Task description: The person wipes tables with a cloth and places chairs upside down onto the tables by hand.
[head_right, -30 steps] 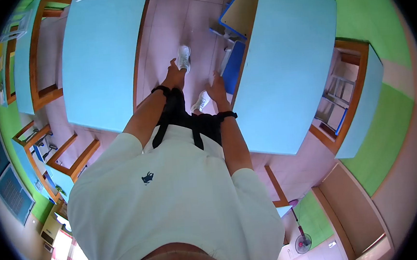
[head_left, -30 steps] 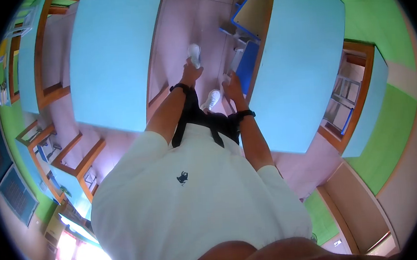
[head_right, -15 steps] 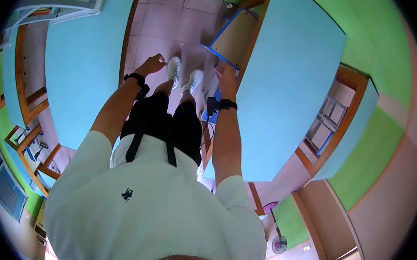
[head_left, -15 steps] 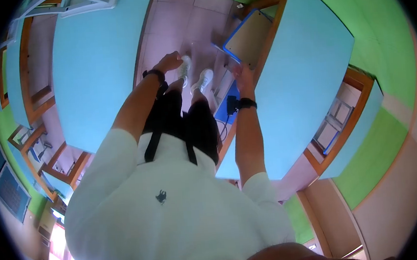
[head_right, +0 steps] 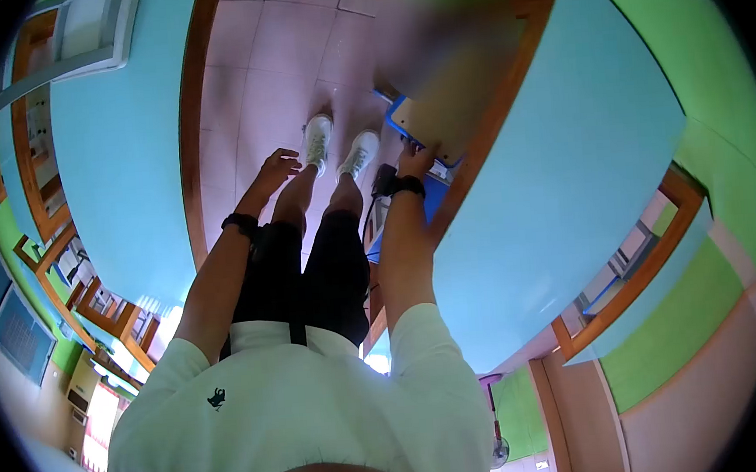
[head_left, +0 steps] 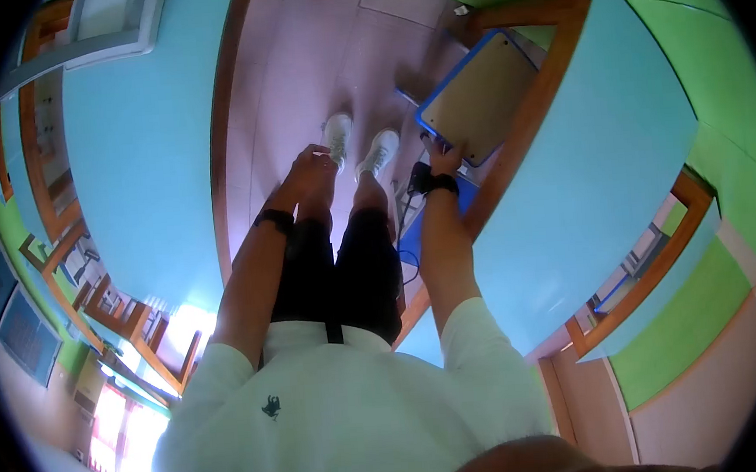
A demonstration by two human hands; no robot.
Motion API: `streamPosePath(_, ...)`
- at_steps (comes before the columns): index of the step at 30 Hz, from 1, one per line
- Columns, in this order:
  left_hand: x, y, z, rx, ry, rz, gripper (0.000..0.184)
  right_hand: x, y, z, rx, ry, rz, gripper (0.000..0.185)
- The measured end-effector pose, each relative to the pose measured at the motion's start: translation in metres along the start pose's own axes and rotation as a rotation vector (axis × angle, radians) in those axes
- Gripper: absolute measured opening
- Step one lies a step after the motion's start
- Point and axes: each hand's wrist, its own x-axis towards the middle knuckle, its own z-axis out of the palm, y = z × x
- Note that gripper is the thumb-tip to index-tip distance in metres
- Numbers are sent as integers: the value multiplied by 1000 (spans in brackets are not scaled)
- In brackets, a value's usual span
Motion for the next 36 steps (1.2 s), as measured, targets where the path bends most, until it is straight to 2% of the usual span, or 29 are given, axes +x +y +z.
streamPosePath(2,15,-26,-9,44,-62,81,31,-3,0,6,-703,-111,-265,70)
streamPosePath(3,23,-37,-8,-144,-111,-17,31,-5,0,10,-1011,-103,-428,70)
streamPosePath(4,27,-36,-8,-328,-142,-122,32,-10,-1,10,-988,-85,-354,68)
streamPosePath(5,26,-23,-8,-290,-157,-153,32,-12,1,14,-960,-67,-287,66)
streamPosePath(7,43,-11,-8,-329,-228,-282,32,-13,6,33,-907,-94,-369,65)
streamPosePath(9,59,12,-10,-267,-205,-240,28,-23,25,50,-852,-104,-432,65)
streamPosePath(10,72,20,-10,-201,-181,-188,24,-23,42,68,-690,-125,-525,54)
streamPosePath(12,94,19,-6,-81,-108,-108,23,-50,53,96,-358,-172,-371,37)
streamPosePath(14,103,56,-14,42,-85,-62,24,-94,21,144,-635,-305,-229,33)
streamPosePath(15,108,70,-17,154,-180,58,23,-110,18,156,-1087,-400,-328,35)
streamPosePath(16,116,69,-16,97,-270,99,21,-115,33,168,-520,-473,-70,30)
streamPosePath(17,124,68,-15,36,-362,134,21,-117,32,183,-202,-408,256,30)
streamPosePath(18,112,88,-11,-11,-260,-14,19,-121,29,198,123,-235,544,29)
streamPosePath(19,103,112,-8,-55,-151,-153,18,-121,22,194,115,-234,544,29)
streamPosePath(20,111,101,-4,-62,-148,-147,18,-118,11,192,-129,-140,485,33)
streamPosePath(21,124,81,3,128,-66,-94,17,-113,-2,191,-368,-44,418,38)
streamPosePath(22,133,61,11,318,16,-37,17,-85,14,160,-826,43,-92,47)
streamPosePath(23,131,44,15,231,-8,-5,16,-112,-44,167,-916,245,-158,52)
streamPosePath(24,128,29,18,142,-35,25,15,-75,-26,140,-771,390,-245,57)
streamPosePath(25,129,17,22,-3,-79,-59,16,-61,-41,125,-658,516,-164,65)
streamPosePath(27,129,-12,35,-178,-117,-128,18,-13,-46,104,-462,496,-47,61)
streamPosePath(29,110,4,35,-178,-105,-191,24,-1,-65,91,265,-150,347,54)
streamPosePath(30,101,9,32,-256,-132,-181,27,-1,-67,92,269,-136,362,54)
streamPosePath(31,91,11,29,-336,-160,-173,30,-2,-69,98,26,-256,221,49)
streamPosePath(32,79,21,24,-377,-220,-305,33,0,-66,107,-211,-387,69,44)
streamPosePath(33,69,27,18,-417,-271,-423,35,0,-57,116,-198,-395,67,44)
streamPosePath(34,55,39,12,-332,-288,-429,39,1,-52,121,20,-395,210,38)
streamPosePath(35,50,16,12,-336,-287,-433,39,-1,-50,120,225,-384,357,33)
streamPosePath(36,43,-24,15,-383,-265,-379,40,-9,-51,122,216,-383,364,33)
